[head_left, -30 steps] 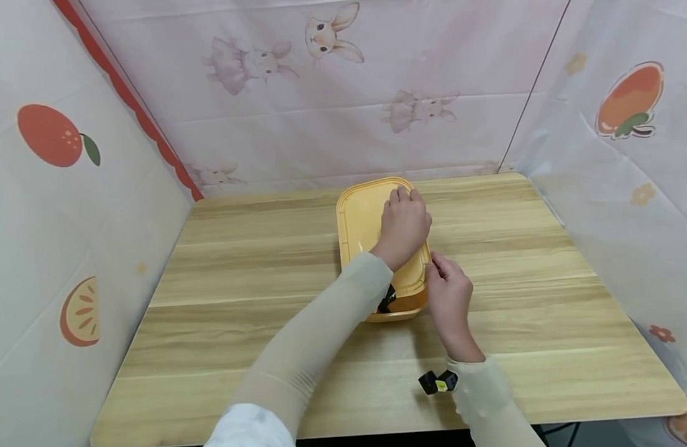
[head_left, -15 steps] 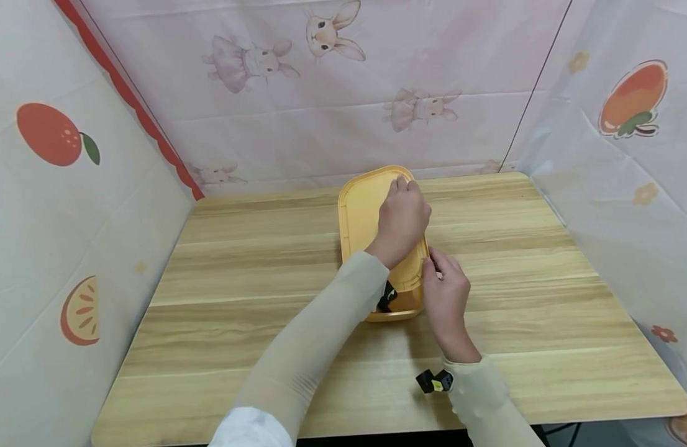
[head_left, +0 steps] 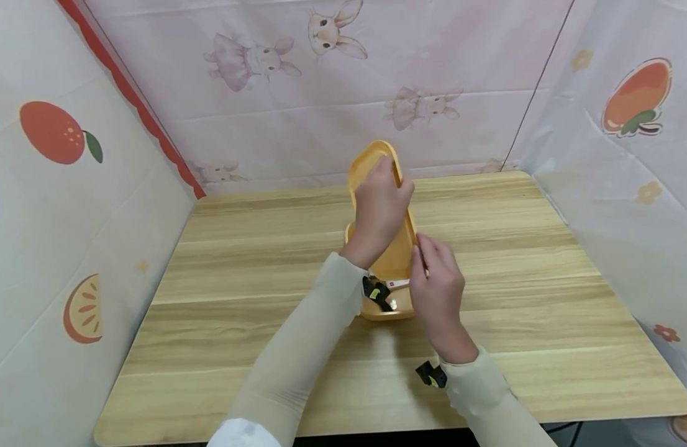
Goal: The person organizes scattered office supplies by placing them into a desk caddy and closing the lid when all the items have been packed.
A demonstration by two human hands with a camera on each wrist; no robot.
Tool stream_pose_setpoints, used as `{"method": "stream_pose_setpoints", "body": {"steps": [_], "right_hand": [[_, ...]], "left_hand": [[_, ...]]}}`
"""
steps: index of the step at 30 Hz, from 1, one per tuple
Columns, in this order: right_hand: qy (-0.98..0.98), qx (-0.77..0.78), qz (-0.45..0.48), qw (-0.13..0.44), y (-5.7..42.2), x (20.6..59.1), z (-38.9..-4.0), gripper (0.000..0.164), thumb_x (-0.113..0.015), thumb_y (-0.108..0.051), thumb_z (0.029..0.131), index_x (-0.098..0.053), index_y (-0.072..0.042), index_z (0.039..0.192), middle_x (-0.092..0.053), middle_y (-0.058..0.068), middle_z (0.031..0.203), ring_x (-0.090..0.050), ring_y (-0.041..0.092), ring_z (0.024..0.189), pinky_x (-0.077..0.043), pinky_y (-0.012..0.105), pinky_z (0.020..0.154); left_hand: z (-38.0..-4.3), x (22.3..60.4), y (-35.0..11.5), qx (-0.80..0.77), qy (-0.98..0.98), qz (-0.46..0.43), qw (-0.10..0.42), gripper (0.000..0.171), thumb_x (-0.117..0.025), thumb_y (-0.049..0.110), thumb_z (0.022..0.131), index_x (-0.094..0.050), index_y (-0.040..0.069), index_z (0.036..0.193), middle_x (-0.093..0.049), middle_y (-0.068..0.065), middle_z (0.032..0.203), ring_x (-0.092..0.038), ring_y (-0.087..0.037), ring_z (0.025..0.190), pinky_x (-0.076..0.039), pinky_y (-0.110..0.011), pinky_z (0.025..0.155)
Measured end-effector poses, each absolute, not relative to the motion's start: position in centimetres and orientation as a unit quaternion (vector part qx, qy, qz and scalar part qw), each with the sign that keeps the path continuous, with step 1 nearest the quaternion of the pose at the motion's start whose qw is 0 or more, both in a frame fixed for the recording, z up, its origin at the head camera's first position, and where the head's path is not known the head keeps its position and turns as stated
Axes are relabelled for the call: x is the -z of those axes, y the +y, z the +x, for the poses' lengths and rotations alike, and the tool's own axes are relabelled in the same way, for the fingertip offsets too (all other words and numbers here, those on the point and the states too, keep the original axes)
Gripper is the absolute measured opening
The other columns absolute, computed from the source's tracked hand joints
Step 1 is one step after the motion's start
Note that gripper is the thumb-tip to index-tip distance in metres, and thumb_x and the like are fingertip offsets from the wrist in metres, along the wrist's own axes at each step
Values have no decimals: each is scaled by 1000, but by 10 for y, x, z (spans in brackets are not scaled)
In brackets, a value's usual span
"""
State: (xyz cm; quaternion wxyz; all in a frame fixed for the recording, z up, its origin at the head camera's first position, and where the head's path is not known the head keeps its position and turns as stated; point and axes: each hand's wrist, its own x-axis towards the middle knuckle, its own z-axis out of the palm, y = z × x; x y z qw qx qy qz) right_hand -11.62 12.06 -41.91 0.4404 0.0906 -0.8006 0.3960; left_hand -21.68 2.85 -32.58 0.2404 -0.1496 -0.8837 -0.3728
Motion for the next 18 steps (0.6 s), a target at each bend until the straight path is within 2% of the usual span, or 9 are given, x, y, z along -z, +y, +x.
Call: {"method": "stream_pose_setpoints", "body": {"steps": [4, 6, 8, 10, 12, 18], "right_hand": [[-797, -353, 125, 473, 114, 416, -116, 24, -66, 4, 96, -71, 9, 119, -68, 22, 102, -69, 33, 83, -61, 41, 67], [-795, -330, 139, 489, 111, 416, -116, 24, -67, 5, 95, -72, 9, 118, -67, 21, 99, -68, 32, 80, -60, 41, 65], [-793, -308, 149, 504, 108, 416, -115, 24, -68, 5, 93, -73, 9, 116, -67, 21, 97, -66, 32, 78, -60, 41, 63], [-792, -292, 157, 512, 106, 417, -115, 23, -69, 5, 93, -73, 9, 116, -67, 21, 96, -67, 33, 77, -61, 41, 63], [-795, -276, 160, 516, 104, 419, -114, 23, -70, 3, 93, -74, 8, 115, -68, 21, 96, -67, 33, 77, -61, 41, 62], [-811, -236, 170, 507, 100, 421, -109, 20, -71, 1, 93, -75, 6, 112, -68, 19, 97, -66, 31, 73, -60, 40, 57]], "left_hand": [[-212, 322, 17, 430, -861, -127, 239, 13, -63, 14, 98, -62, 6, 108, -60, -5, 83, -54, -17, 64, -46, -22, 55], [-210, 322, 12, 465, -848, -115, 226, 19, -63, 15, 98, -64, 7, 114, -69, -7, 97, -64, -16, 76, -53, -21, 62], [-207, 323, 7, 505, -832, -105, 203, 24, -62, 15, 98, -65, 8, 121, -72, -9, 116, -70, -15, 97, -58, -22, 74], [-205, 325, 3, 539, -815, -103, 184, 32, -62, 14, 100, -64, 8, 131, -67, -10, 134, -66, -14, 118, -58, -24, 85], [-202, 327, 0, 566, -800, -104, 169, 36, -60, 13, 100, -62, 8, 136, -63, -12, 140, -60, -15, 129, -55, -25, 91], [-197, 333, -7, 614, -769, -93, 153, 43, -59, 12, 101, -59, 8, 144, -61, -12, 142, -59, -12, 129, -53, -24, 95]]}}
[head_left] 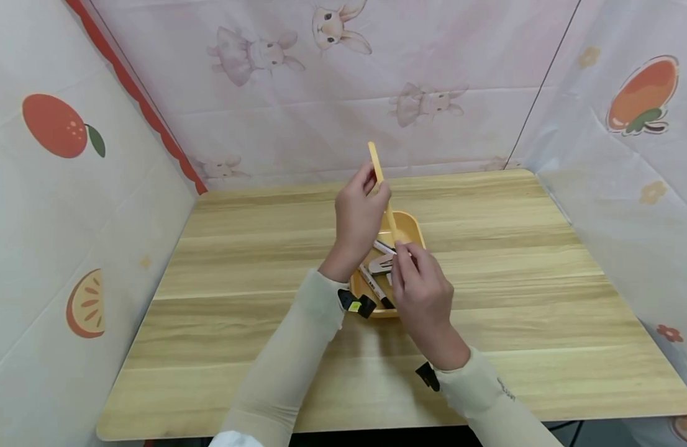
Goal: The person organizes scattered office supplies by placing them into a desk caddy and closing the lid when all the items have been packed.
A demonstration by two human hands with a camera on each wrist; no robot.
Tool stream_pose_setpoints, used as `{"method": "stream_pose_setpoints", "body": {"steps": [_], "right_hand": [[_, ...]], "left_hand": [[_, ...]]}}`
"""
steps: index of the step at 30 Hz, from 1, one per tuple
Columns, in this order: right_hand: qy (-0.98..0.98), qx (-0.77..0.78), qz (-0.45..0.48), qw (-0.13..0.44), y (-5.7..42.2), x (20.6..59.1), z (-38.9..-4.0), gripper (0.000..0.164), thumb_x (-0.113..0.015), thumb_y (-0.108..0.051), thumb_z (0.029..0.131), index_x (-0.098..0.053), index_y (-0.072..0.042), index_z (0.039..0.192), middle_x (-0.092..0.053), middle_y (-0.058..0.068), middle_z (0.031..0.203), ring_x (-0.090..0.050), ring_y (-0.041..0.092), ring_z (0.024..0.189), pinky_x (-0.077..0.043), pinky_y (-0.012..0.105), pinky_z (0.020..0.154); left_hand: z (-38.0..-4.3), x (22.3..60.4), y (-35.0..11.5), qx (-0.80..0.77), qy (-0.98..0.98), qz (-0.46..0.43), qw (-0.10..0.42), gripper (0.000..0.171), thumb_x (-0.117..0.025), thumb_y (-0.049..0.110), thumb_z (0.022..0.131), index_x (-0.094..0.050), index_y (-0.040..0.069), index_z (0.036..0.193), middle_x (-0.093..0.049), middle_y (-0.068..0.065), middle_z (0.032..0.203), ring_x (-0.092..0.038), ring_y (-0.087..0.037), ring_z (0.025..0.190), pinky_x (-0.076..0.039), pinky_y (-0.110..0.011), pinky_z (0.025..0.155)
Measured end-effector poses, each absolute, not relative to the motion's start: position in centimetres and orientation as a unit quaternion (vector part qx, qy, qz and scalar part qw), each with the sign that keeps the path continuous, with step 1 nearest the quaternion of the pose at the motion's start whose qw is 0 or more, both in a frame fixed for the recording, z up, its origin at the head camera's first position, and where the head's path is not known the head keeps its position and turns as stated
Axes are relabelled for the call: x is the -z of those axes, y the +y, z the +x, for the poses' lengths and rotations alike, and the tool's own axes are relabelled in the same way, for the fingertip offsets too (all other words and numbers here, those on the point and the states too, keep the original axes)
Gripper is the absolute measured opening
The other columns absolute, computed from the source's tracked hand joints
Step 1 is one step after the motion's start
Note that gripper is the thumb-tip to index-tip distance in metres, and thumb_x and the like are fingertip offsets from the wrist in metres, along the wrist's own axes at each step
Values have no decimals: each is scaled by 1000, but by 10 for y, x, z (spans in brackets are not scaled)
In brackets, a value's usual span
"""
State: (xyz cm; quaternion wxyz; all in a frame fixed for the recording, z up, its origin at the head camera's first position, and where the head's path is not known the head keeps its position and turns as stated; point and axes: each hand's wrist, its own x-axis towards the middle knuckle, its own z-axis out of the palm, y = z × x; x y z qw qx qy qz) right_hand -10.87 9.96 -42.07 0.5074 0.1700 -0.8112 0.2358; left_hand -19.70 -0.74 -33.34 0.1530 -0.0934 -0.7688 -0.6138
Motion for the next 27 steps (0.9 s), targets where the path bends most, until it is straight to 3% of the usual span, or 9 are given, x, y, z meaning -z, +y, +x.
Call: {"method": "stream_pose_setpoints", "body": {"steps": [12, 17, 24, 27], "right_hand": [[-812, -191, 179, 522, 91, 426, -107, 12, -69, -8, 95, -77, -2, 102, -70, 11, 94, -67, 26, 67, -49, 35, 42], [-813, -187, 179, 521, 90, 430, -109, 15, -67, -11, 97, -77, -3, 105, -71, 10, 96, -68, 26, 71, -49, 36, 43], [-832, -212, 195, 474, 99, 428, -108, 34, -65, -33, 101, -74, -3, 114, -70, 14, 107, -68, 32, 85, -55, 42, 50], [-853, -257, 177, 419, 113, 426, -111, 44, -62, -40, 101, -72, -2, 120, -68, 16, 116, -67, 34, 95, -52, 41, 48]], "left_hand": [[-193, 340, -23, 693, -705, -40, 148, 34, -65, 9, 98, -69, 5, 132, -72, -11, 127, -71, -15, 113, -59, -28, 86], [-196, 345, -30, 727, -673, -5, 138, 36, -68, 9, 94, -70, 4, 129, -73, -9, 122, -72, -16, 109, -60, -29, 85], [-199, 351, -44, 777, -618, 9, 120, 34, -71, 5, 93, -70, 2, 127, -74, -12, 116, -73, -21, 104, -61, -30, 80], [-201, 355, -51, 800, -589, 10, 108, 34, -72, 2, 92, -70, 1, 126, -74, -15, 115, -74, -20, 99, -61, -28, 76]]}}
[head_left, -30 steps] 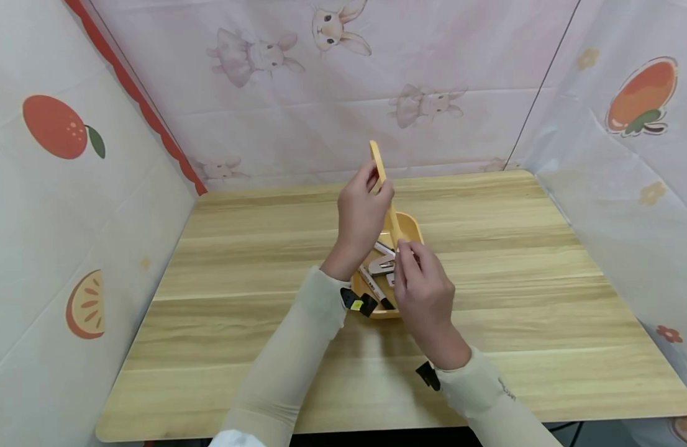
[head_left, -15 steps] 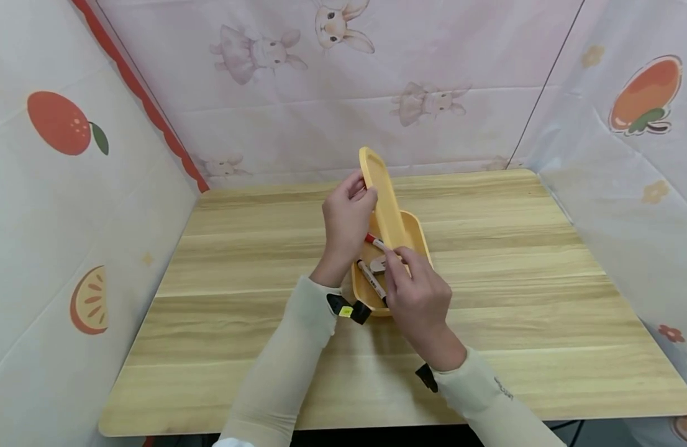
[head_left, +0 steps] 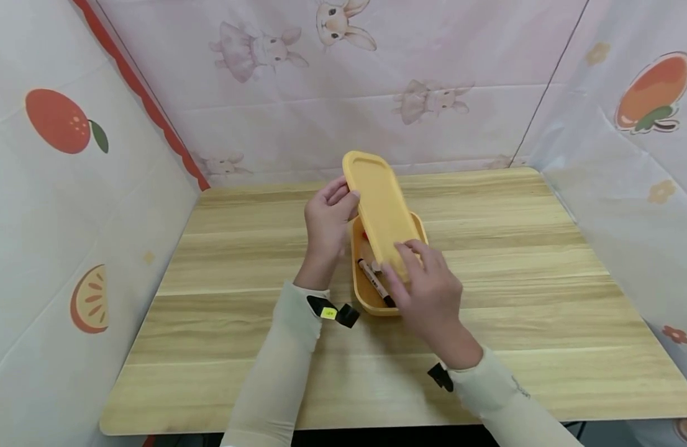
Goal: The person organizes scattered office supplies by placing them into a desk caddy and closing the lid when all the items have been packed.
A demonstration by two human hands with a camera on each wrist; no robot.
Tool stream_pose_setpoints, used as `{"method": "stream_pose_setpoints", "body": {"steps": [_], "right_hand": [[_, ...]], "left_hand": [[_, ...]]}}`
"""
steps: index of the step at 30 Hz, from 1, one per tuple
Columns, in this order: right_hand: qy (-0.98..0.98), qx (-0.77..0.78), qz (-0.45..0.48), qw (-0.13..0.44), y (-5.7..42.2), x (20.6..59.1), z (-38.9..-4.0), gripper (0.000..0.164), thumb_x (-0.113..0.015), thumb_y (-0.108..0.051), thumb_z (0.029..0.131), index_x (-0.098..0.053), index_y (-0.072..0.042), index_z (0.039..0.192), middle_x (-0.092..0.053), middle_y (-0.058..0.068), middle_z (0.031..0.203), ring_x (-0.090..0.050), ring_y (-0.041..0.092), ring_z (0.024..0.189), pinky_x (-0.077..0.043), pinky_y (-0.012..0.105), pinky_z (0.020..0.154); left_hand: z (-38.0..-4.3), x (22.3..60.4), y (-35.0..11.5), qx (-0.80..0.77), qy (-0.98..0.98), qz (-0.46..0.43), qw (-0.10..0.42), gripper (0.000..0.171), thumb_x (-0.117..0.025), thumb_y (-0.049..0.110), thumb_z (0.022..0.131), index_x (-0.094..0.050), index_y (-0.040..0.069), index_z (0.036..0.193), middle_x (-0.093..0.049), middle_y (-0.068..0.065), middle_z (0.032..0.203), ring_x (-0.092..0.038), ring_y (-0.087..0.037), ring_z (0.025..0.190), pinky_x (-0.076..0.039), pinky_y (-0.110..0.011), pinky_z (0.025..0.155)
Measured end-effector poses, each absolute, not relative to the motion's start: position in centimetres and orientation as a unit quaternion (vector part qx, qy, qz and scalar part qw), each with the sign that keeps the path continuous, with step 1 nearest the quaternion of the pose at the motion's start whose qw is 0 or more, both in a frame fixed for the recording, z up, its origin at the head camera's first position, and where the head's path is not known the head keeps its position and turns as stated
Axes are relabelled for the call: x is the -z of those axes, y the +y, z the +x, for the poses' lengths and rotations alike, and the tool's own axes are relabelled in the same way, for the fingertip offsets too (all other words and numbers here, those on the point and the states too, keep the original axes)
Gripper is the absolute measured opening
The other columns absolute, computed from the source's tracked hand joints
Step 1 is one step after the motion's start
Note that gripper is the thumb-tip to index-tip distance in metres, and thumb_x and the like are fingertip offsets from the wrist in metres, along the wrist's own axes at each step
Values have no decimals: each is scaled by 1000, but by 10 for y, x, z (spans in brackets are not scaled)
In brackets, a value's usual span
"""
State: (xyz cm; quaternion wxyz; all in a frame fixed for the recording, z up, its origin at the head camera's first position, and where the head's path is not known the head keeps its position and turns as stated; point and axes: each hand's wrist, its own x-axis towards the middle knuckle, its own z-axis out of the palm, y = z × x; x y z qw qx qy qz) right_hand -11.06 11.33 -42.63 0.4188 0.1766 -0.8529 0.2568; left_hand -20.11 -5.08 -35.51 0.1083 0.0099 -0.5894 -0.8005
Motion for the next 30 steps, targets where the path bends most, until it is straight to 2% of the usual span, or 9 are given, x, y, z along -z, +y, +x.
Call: {"method": "stream_pose_setpoints", "body": {"steps": [3, 5, 7, 9, 12, 15, 18, 23, 30], "right_hand": [[-879, -347, 116, 307, 137, 424, -118, 50, -56, -45, 103, -66, -5, 131, -63, 15, 131, -65, 34, 104, -55, 43, 60], [-881, -415, 66, 217, 153, 423, -125, 54, -52, -47, 105, -60, -6, 140, -57, 14, 141, -62, 35, 116, -58, 49, 78], [-872, -468, 24, 139, 168, 425, -131, 59, -49, -51, 106, -53, -7, 146, -52, 13, 147, -59, 35, 121, -54, 54, 93], [-855, -512, -2, 77, 179, 428, -136, 64, -48, -52, 106, -48, -6, 150, -51, 16, 148, -58, 36, 126, -52, 54, 100], [-830, -556, -28, 17, 187, 432, -138, 65, -49, -49, 106, -45, -3, 152, -55, 18, 144, -61, 34, 124, -56, 45, 97], [-808, -587, -46, -1, 189, 436, -138, 56, -52, -40, 107, -50, -1, 148, -60, 20, 137, -65, 28, 115, -59, 32, 88], [-795, -604, -55, 6, 188, 440, -135, 47, -56, -31, 107, -57, -1, 143, -64, 20, 131, -68, 17, 104, -60, 25, 81], [-785, -616, -63, 23, 189, 439, -127, 42, -61, -25, 104, -62, 0, 138, -65, 20, 126, -67, 5, 93, -60, 23, 78], [-781, -620, -70, 36, 191, 430, -114, 42, -64, -25, 103, -64, 0, 136, -65, 18, 121, -68, 6, 89, -60, 23, 77]], "left_hand": [[-203, 359, -57, 818, -567, 9, 96, 35, -72, -1, 91, -70, -1, 126, -73, -17, 115, -74, -18, 94, -61, -25, 73], [-203, 362, -61, 826, -556, 8, 89, 36, -72, -3, 91, -69, -3, 126, -72, -18, 115, -74, -17, 92, -60, -24, 72], [-203, 365, -65, 833, -548, 11, 80, 37, -71, -4, 90, -67, -5, 127, -72, -19, 115, -73, -16, 92, -60, -24, 73], [-203, 369, -69, 840, -538, 14, 71, 37, -70, -5, 90, -66, -6, 128, -71, -18, 115, -73, -15, 92, -60, -23, 73], [-203, 376, -74, 856, -514, 17, 57, 38, -68, -8, 91, -65, -8, 128, -72, -16, 112, -73, -13, 90, -60, -23, 74], [-202, 382, -77, 868, -494, 18, 44, 38, -66, -9, 91, -63, -10, 129, -73, -14, 108, -72, -11, 84, -59, -20, 72], [-202, 388, -80, 871, -489, 22, 33, 38, -65, -9, 92, -62, -11, 130, -72, -11, 106, -69, -9, 80, -58, -17, 69], [-202, 400, -86, 855, -518, 32, 15, 38, -65, -8, 93, -62, -11, 131, -71, -16, 115, -71, -9, 85, -58, -18, 72], [-209, 411, -92, 786, -617, 20, -9, 41, -68, 1, 96, -60, -8, 135, -67, -22, 128, -72, -21, 106, -58, -29, 87]]}}
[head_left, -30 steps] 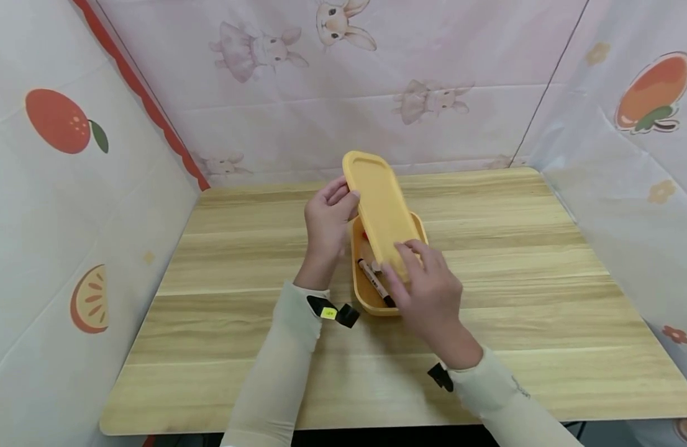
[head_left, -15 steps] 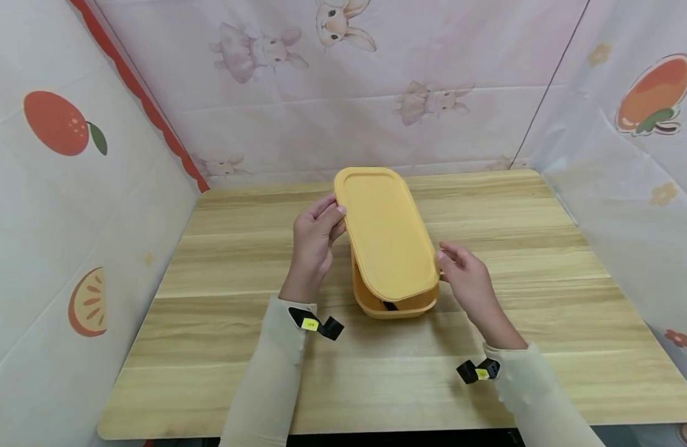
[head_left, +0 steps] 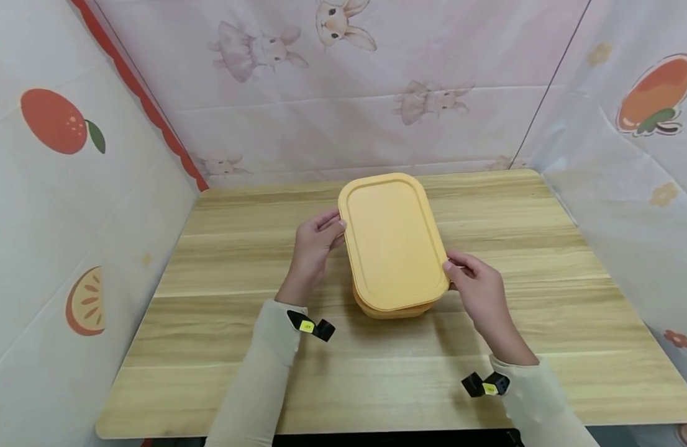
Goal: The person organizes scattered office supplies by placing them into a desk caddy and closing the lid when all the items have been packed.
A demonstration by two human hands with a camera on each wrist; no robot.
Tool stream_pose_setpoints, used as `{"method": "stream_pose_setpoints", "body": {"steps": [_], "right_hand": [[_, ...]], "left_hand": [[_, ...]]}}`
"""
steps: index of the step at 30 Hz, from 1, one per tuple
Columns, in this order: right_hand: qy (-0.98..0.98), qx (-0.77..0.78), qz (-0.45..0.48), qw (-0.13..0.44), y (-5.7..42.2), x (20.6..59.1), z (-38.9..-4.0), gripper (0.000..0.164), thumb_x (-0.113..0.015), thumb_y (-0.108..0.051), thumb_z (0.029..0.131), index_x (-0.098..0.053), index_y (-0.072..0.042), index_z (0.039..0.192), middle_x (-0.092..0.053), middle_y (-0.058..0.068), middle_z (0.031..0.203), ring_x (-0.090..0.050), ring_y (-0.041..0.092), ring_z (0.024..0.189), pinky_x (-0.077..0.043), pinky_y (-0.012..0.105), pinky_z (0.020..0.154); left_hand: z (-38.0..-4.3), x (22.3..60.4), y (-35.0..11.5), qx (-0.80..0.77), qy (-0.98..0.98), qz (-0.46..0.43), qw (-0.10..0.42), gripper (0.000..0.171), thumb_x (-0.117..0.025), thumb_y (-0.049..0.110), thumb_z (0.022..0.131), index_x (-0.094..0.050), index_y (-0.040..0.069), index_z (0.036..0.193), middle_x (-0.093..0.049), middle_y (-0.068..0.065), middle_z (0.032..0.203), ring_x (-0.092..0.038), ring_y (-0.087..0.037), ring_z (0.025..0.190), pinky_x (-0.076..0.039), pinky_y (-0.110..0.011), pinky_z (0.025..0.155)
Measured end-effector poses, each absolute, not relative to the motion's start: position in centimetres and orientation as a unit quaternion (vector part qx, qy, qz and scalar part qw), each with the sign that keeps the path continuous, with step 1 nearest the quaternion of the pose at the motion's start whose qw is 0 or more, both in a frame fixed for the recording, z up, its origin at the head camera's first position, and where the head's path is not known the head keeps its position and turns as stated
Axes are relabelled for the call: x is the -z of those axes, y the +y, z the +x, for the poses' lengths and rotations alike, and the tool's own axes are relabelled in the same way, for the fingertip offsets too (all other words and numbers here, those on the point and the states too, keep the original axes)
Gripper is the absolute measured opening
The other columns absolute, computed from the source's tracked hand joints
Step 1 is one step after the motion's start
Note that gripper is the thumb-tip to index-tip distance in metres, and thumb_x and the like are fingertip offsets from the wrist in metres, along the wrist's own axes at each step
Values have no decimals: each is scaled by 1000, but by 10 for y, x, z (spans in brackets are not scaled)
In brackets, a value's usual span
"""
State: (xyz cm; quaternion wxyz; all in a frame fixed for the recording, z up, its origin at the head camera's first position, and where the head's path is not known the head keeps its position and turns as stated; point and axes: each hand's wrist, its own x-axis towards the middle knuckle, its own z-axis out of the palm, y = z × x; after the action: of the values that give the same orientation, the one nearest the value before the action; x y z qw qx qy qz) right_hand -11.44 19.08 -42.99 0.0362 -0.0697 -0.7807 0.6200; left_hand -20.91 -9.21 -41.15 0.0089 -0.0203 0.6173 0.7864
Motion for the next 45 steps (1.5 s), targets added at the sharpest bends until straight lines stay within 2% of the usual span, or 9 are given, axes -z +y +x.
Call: {"method": "stream_pose_setpoints", "body": {"steps": [8, 14, 19, 25, 32, 35, 39, 45], "right_hand": [[-772, -627, -91, 42, 184, 419, -114, 40, -66, -25, 102, -66, 0, 133, -66, 18, 117, -67, 6, 88, -60, 24, 75], [-773, -622, -117, 42, 177, 433, -115, 36, -66, -19, 101, -67, 2, 130, -65, 18, 111, -66, 5, 81, -60, 24, 71], [-788, -601, -124, 46, 173, 445, -114, 34, -65, -17, 100, -68, 4, 128, -67, 20, 110, -66, 4, 78, -60, 24, 68], [-817, -561, -126, 45, 174, 451, -114, 32, -64, -16, 100, -70, 3, 125, -68, 18, 107, -66, 7, 78, -61, 31, 68], [-831, -540, -135, 19, 176, 457, -113, 35, -64, -18, 100, -68, 2, 128, -70, 19, 114, -66, 11, 79, -62, 33, 69], [-838, -529, -132, 20, 175, 459, -114, 35, -63, -19, 100, -69, 1, 128, -70, 17, 112, -68, 17, 79, -60, 31, 66], [-853, -506, -124, 24, 175, 462, -114, 35, -63, -20, 101, -69, 1, 127, -70, 14, 106, -68, 23, 75, -52, 27, 58], [-865, -487, -115, 25, 174, 466, -115, 36, -62, -22, 101, -69, 0, 128, -70, 14, 107, -64, 18, 71, -48, 26, 57]], "left_hand": [[-228, 410, -96, -647, 761, 31, 20, 38, -66, 22, 100, -67, 2, 133, -71, -12, 123, -67, -25, 112, -55, -48, 96], [-238, 429, -95, -558, 828, 28, 46, 40, -63, 32, 101, -69, 10, 134, -70, -5, 128, -62, -21, 122, -51, -42, 102], [-237, 445, -95, -526, 848, 32, 50, 41, -61, 31, 103, -67, 8, 136, -68, -7, 132, -61, -23, 125, -50, -43, 104], [-237, 457, -92, -505, 861, 27, 52, 43, -60, 32, 102, -66, 7, 136, -69, -7, 132, -63, -22, 122, -52, -42, 101], [-236, 464, -89, -496, 867, 15, 50, 42, -61, 31, 102, -67, 9, 136, -68, -7, 133, -63, -20, 122, -52, -42, 101], [-236, 467, -88, -500, 865, 15, 48, 39, -60, 29, 102, -69, 8, 134, -70, -6, 129, -63, -19, 119, -52, -41, 100], [-235, 470, -88, -513, 857, 16, 46, 31, -61, 24, 103, -73, 8, 126, -73, -4, 117, -63, -16, 104, -53, -36, 92], [-235, 475, -87, -518, 854, 16, 35, 24, -60, 22, 102, -76, 8, 113, -70, -2, 93, -58, -13, 82, -49, -28, 71]]}}
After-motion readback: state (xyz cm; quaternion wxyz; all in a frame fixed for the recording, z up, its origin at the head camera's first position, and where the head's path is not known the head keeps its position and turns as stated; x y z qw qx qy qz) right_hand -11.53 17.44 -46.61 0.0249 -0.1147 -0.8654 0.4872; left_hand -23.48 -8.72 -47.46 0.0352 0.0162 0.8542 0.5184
